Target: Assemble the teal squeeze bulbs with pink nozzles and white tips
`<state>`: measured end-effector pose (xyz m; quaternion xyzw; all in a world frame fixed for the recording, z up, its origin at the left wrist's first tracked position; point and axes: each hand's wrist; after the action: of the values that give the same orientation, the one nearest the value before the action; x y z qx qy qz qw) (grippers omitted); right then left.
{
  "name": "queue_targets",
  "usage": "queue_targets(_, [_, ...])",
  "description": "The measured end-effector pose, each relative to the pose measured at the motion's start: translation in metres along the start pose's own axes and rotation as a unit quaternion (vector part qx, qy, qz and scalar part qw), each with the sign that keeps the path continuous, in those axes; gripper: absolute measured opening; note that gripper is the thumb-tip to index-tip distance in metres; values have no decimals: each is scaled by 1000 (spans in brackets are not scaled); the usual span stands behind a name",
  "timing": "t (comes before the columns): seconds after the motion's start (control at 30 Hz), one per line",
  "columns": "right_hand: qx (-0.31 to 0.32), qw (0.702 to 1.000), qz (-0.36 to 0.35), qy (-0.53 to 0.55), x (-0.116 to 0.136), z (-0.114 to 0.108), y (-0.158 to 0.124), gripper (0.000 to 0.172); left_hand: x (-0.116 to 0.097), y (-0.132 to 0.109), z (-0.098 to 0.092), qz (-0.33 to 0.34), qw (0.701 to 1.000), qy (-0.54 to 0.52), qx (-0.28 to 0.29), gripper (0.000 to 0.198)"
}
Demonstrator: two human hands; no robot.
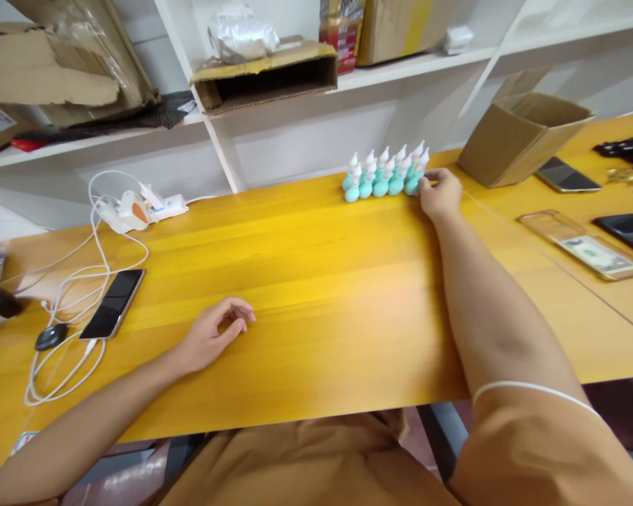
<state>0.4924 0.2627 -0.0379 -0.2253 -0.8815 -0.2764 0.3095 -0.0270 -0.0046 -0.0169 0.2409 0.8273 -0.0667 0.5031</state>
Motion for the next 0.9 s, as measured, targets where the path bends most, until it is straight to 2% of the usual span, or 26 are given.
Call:
queue_targets(0.1, [-4, 1000, -12, -16, 1, 3, 0, 32, -2, 2, -1, 5, 999, 40, 23, 14])
queue_targets(0.2, [1, 999, -32, -29, 2, 8, -1, 31, -4, 5, -4, 29, 993, 86, 76, 16])
queue_targets(0.37, [1, 998, -37, -49, 0, 14, -1, 21, -8, 7, -7, 72, 983, 116, 126, 19])
queue_targets(0.6, [6, 999, -44, -30, -11, 14, 0, 38, -6, 6, -8, 79, 975, 145, 151, 23])
queue_targets(0.67, [12, 998, -44, -31, -13, 14, 2, 37, -9, 6, -9, 93, 970, 162, 152, 24])
queue_targets(0.77, [22, 998, -52, -34, -15, 12, 4, 20, -34, 5, -14, 139, 962, 196, 129, 29])
queue_targets(0.83, [28, 998, -53, -33, -17, 11, 5, 15, -70, 0, -22, 193, 952, 216, 100, 31])
queue_targets(0.9, [24, 998, -44, -32, -20, 9, 5, 23, -114, -11, -32, 244, 933, 241, 108, 28])
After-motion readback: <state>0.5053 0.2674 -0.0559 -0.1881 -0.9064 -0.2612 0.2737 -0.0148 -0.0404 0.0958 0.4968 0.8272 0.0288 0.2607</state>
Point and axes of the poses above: each hand's wrist, its own y-axis towards the middle knuckle, its own z-axis out of the palm, x = y × z, and after that the axes turned 4 degrees about -y, right-handed
